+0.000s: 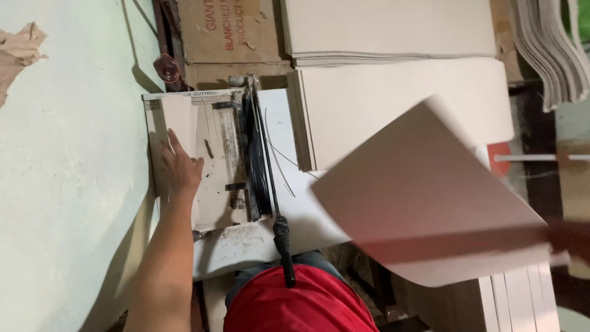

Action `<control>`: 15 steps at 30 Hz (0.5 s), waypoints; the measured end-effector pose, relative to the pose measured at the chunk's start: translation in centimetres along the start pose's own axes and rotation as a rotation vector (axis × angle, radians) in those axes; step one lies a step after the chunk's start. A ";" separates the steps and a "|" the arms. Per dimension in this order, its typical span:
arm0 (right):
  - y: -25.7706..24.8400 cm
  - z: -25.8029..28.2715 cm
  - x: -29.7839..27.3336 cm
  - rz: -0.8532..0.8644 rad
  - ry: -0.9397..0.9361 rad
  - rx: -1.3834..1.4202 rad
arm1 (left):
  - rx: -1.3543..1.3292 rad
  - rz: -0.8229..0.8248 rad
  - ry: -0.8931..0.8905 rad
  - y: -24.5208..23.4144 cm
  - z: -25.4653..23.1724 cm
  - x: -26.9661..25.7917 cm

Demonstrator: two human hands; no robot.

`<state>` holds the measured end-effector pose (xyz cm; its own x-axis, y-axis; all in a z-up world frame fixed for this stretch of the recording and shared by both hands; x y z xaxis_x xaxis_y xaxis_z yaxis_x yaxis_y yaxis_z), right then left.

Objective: The person operates a manual paper cutter to trim large sheets of white paper. They repeatedly place sheets into the machine, align them against the guide, and pull down the lever to cut the paper. The cut pieces are then removed and stacked.

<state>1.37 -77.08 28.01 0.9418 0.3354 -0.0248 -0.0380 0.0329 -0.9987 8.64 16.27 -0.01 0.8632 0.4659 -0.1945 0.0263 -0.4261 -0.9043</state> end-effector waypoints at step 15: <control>25.9 22.3 14.9 -0.205 0.579 0.262 | -0.111 0.192 -0.002 -4.5 -1.7 -18.2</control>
<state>6.97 -50.25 2.74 0.9631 -0.2595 0.0718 0.1498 0.2948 -0.9438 -6.40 8.42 8.26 0.8568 0.3693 -0.3598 -0.0829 -0.5901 -0.8030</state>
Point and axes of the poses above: each hand's wrist, its own x-axis towards the middle knuckle, its own y-axis out of the palm, z = x × y, the point moved 8 cm from there along x, towards the middle knuckle, and after that the axes turned 13 degrees about -z, right-handed, at the moved point
